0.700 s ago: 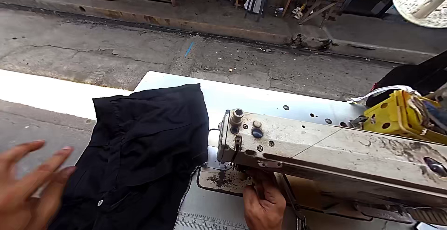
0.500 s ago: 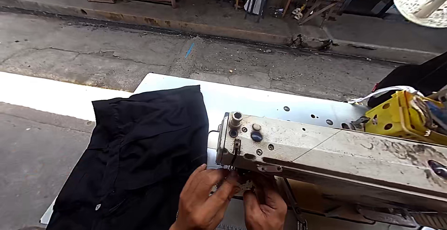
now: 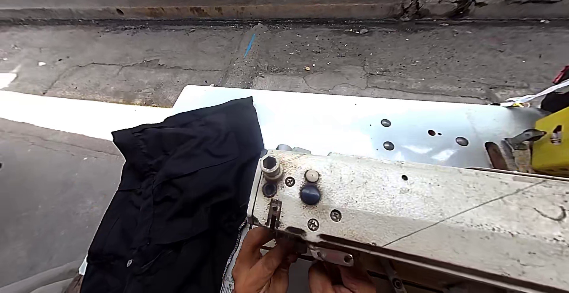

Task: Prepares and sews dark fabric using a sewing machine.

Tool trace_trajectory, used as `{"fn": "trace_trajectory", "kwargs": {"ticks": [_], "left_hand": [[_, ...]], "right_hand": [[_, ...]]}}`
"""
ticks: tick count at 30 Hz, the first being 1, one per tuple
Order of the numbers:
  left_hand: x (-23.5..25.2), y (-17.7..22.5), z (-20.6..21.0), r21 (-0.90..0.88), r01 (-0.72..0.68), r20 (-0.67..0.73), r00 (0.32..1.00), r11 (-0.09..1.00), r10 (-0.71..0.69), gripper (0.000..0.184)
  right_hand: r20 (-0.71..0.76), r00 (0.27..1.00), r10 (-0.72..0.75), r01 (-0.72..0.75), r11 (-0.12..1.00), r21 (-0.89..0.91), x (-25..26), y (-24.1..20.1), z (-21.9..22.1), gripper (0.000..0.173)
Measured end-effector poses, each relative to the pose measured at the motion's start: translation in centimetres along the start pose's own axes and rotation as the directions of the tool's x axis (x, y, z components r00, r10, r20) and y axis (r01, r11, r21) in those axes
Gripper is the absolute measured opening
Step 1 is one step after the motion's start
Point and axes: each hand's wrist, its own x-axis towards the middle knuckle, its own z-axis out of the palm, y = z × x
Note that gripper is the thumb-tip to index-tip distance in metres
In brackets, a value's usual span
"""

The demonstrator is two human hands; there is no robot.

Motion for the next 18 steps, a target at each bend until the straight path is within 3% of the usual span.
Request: {"fn": "trace_trajectory", "kwargs": {"ticks": [5, 8, 10, 13, 18], "left_hand": [[0.2, 1.2, 1.1, -0.075, 0.067, -0.085, 0.994, 0.995, -0.073, 0.012], [-1.3, 2.0, 1.3, -0.058, 0.1, -0.022, 0.995, 0.993, -0.101, 0.011], [-2.2, 2.2, 1.5, 0.002, 0.107, -0.079, 0.991, 0.994, -0.107, 0.013], [-1.4, 2.3, 1.1, 0.119, 0.085, -0.062, 0.995, 0.989, -0.078, 0.025], [0.0, 1.4, -0.3, 0.201, -0.091, 0.043, 0.996, 0.975, 0.084, 0.016]], "right_hand": [[0.048, 0.998, 0.048, -0.049, 0.999, 0.024, 0.3, -0.7, -0.9, 0.03], [0.08, 0.996, 0.049, -0.052, 0.998, 0.046, 0.7, -0.8, -0.9, 0.025], [0.083, 0.995, 0.054, -0.059, 0.997, 0.054, 0.7, -0.7, -1.0, 0.027], [0.071, 0.997, 0.036, -0.039, 0.999, 0.035, 0.6, -0.4, -1.0, 0.026], [0.087, 0.995, 0.039, -0.035, 0.998, -0.043, 0.7, -0.9, -1.1, 0.011]]}}
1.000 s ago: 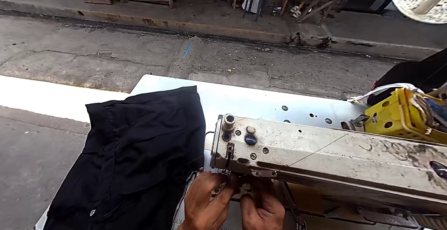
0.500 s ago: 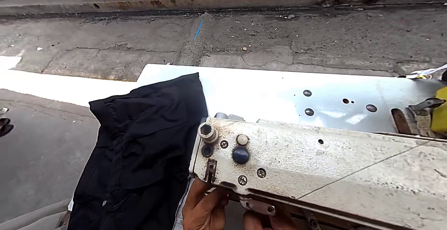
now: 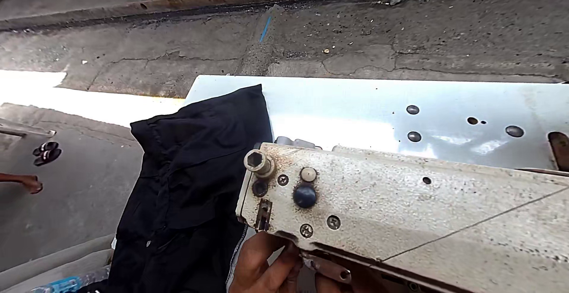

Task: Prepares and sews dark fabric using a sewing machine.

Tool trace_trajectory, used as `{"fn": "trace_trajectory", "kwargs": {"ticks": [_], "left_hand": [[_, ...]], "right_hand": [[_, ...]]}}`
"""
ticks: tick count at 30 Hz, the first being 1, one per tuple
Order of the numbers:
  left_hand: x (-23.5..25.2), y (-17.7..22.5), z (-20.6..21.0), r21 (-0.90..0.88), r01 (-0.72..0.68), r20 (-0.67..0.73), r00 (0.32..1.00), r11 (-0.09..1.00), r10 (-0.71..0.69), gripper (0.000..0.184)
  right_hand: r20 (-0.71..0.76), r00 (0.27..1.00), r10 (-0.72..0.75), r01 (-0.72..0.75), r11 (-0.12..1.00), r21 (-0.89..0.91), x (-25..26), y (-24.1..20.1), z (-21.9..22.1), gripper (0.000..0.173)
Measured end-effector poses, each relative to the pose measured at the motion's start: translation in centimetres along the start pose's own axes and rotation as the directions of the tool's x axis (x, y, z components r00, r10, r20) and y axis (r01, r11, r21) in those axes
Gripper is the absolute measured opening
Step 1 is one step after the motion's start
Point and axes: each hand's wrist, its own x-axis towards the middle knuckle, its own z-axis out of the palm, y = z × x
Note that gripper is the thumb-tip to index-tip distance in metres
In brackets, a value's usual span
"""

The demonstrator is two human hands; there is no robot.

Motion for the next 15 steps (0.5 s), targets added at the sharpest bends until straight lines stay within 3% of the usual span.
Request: {"fn": "trace_trajectory", "kwargs": {"ticks": [3, 7, 10, 15], "left_hand": [[0.4, -1.0, -0.4, -0.05, -0.089, 0.045, 0.995, 0.995, 0.091, 0.009], [1.0, -0.7, -0.2, -0.16, -0.021, 0.063, 0.998, 0.987, 0.032, 0.01], [1.6, -0.1, -0.9, -0.057, 0.019, 0.138, 0.99, 0.998, -0.011, 0.012], [1.3, 0.2, 0.5, 0.113, 0.064, 0.035, 0.997, 0.992, -0.068, 0.011]], "right_hand": [[0.035, 0.999, -0.02, 0.021, 0.999, -0.034, 0.4, 0.5, -0.1, 0.006], [0.063, 0.996, -0.067, 0.071, 0.996, -0.054, 1.9, 0.4, 0.1, 0.007], [0.119, 0.99, -0.075, 0.091, 0.987, -0.136, 2.4, -0.1, -0.4, 0.012], [0.148, 0.986, -0.08, 0.086, 0.996, -0.037, 1.6, 0.1, -0.8, 0.008]]}}
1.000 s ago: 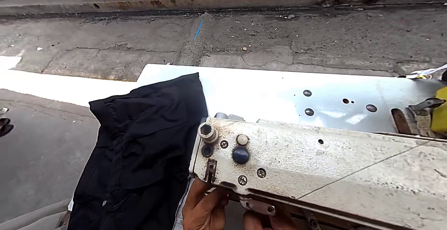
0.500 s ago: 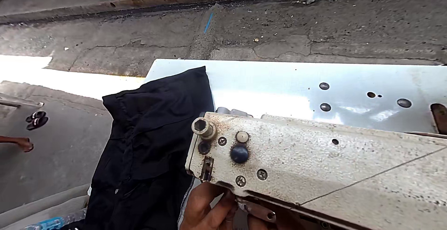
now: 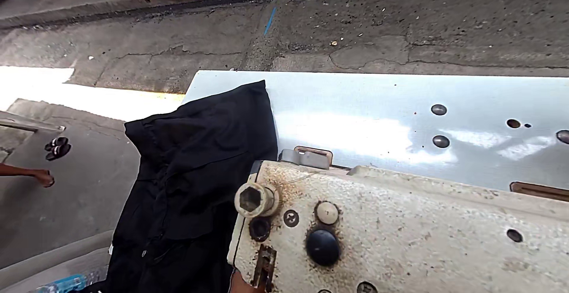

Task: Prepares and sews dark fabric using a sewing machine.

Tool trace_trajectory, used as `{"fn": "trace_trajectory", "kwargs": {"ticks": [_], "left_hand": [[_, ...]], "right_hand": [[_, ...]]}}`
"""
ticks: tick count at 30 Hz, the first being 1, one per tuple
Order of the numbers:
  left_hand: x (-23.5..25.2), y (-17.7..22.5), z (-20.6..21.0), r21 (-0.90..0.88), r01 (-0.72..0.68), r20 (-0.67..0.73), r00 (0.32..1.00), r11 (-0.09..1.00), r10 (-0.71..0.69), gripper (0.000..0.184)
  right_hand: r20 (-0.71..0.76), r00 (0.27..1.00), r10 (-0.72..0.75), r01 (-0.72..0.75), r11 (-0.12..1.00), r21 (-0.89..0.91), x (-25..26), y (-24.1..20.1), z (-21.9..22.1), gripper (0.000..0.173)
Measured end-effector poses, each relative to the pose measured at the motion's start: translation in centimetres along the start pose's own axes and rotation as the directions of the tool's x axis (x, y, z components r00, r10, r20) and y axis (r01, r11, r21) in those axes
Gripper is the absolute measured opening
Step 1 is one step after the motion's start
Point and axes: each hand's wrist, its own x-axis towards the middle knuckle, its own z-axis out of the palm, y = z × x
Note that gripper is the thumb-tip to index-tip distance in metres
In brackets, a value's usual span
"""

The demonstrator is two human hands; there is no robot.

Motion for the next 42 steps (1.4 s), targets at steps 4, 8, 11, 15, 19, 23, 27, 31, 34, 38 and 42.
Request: {"fn": "trace_trajectory", "kwargs": {"ticks": [4, 8, 11, 15, 19, 23, 27, 31, 34, 38, 42], "left_hand": [[-1.2, 0.3, 0.3, -0.016, 0.108, -0.031, 0.994, 0.994, -0.108, 0.019], [-3.4, 0.5, 0.6, -0.073, 0.257, -0.063, 0.963, 0.964, -0.261, 0.021], [-2.8, 1.1, 0.9, -0.068, 0.275, -0.108, 0.954, 0.959, -0.281, 0.013], [-0.6, 2.2, 1.0, -0.076, 0.264, -0.148, 0.951, 0.962, -0.273, 0.013], [-1.3, 2.3, 1.1, -0.039, 0.28, -0.174, 0.943, 0.959, -0.283, 0.016], [-1.4, 2.6, 1.0, -0.119, 0.31, -0.185, 0.926, 0.943, -0.328, 0.019], [-1.0, 2.2, 0.8, -0.216, 0.3, -0.171, 0.925, 0.929, -0.339, 0.018], [-0.8, 1.4, 0.5, -0.265, 0.246, -0.157, 0.943, 0.932, -0.294, 0.019], [-0.7, 1.2, 0.1, -0.3, 0.231, -0.132, 0.951, 0.925, -0.281, 0.021], [-0.3, 0.7, -0.5, -0.344, 0.228, -0.074, 0.961, 0.911, -0.268, 0.019], [0.0, -0.6, -1.2, -0.439, 0.193, 0.007, 0.977, 0.878, -0.211, 0.012]], "right_hand": [[-0.079, 0.997, 0.019, -0.02, 1.0, -0.01, 0.9, -1.6, 1.3, 0.009], [-0.045, 0.999, 0.023, -0.024, 0.999, -0.021, 0.7, -1.3, 1.0, 0.008], [-0.023, 1.0, -0.011, 0.011, 1.0, -0.002, 0.2, -0.3, 0.5, 0.008], [-0.079, 0.997, 0.024, -0.02, 0.999, 0.048, 0.4, -0.6, 1.2, 0.006], [-0.097, 0.994, 0.055, -0.048, 0.996, 0.072, -1.1, 0.6, 1.2, 0.016], [-0.064, 0.918, 0.39, -0.357, 0.887, 0.292, -0.8, -1.3, 1.5, 0.019], [-0.055, 0.878, 0.476, -0.43, 0.832, 0.351, -1.6, -2.1, 1.7, 0.023], [-0.104, 0.832, 0.544, -0.483, 0.805, 0.343, -2.2, -2.5, 2.2, 0.023], [-0.084, 0.794, 0.602, -0.533, 0.756, 0.38, -1.9, -2.9, 2.5, 0.025], [-0.268, 0.878, 0.396, -0.353, 0.915, 0.194, -1.7, -2.9, 3.5, 0.019], [-0.279, 0.942, -0.185, 0.019, 0.862, -0.506, -2.0, -1.2, 4.0, 0.019]]}}
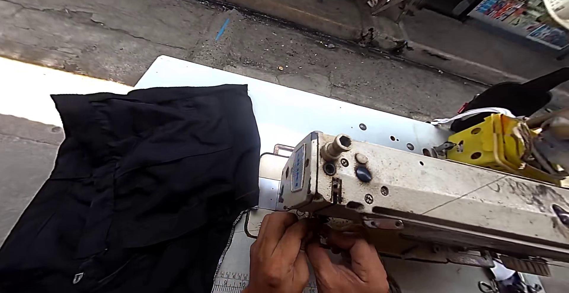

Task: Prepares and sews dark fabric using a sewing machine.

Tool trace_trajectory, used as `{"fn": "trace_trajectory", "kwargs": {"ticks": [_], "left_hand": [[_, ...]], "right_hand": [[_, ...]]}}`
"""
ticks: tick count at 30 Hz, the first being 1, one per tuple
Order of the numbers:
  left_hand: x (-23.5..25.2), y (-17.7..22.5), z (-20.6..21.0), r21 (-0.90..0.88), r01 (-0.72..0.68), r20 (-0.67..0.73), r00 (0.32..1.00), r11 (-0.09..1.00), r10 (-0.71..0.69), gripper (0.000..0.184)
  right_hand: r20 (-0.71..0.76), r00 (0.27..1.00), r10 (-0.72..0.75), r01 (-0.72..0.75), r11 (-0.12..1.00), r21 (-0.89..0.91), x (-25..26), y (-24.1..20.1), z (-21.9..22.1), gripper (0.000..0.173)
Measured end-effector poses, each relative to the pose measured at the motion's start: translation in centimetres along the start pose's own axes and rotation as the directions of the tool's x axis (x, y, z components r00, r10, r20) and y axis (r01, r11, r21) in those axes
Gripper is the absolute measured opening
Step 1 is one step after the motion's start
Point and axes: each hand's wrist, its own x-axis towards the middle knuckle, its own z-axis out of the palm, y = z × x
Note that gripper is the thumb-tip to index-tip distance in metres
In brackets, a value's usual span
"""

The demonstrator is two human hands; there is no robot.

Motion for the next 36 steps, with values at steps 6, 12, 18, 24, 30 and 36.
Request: {"fn": "trace_trajectory", "kwargs": {"ticks": [6, 12, 18, 24, 30, 36], "left_hand": [[1.2, -0.9, -1.4, -0.061, -0.053, 0.131, 0.99, 0.997, 0.061, 0.016], [1.5, -0.8, -2.3, -0.102, 0.01, 0.138, 0.99, 0.995, 0.004, 0.017], [1.4, -0.5, -2.5, -0.077, 0.015, 0.104, 0.995, 0.997, -0.006, 0.015], [1.1, -0.7, -3.2, -0.054, -0.007, 0.118, 0.993, 0.998, 0.013, 0.015], [1.0, -0.6, -2.3, -0.082, -0.018, 0.097, 0.995, 0.996, 0.026, 0.012], [-1.8, -1.4, -7.3, 0.07, 0.061, 0.308, 0.948, 0.996, -0.08, 0.013]], "right_hand": [[-0.057, 0.983, -0.176, 0.182, 0.976, 0.124, -0.1, 1.6, 1.1, 0.021], [0.42, 0.773, 0.475, -0.63, 0.502, 0.593, 0.5, -0.9, -0.3, 0.025], [-0.02, 0.998, 0.053, -0.051, 0.994, 0.096, 0.6, -1.0, 1.0, 0.012], [0.024, 0.99, -0.14, 0.137, 0.987, 0.083, -1.0, 1.3, -0.1, 0.023], [0.13, 0.947, 0.293, -0.32, 0.873, 0.368, -1.0, -0.3, -0.5, 0.019], [0.022, 0.998, -0.063, 0.067, 0.959, -0.277, -1.3, 4.3, -6.9, 0.027]]}}
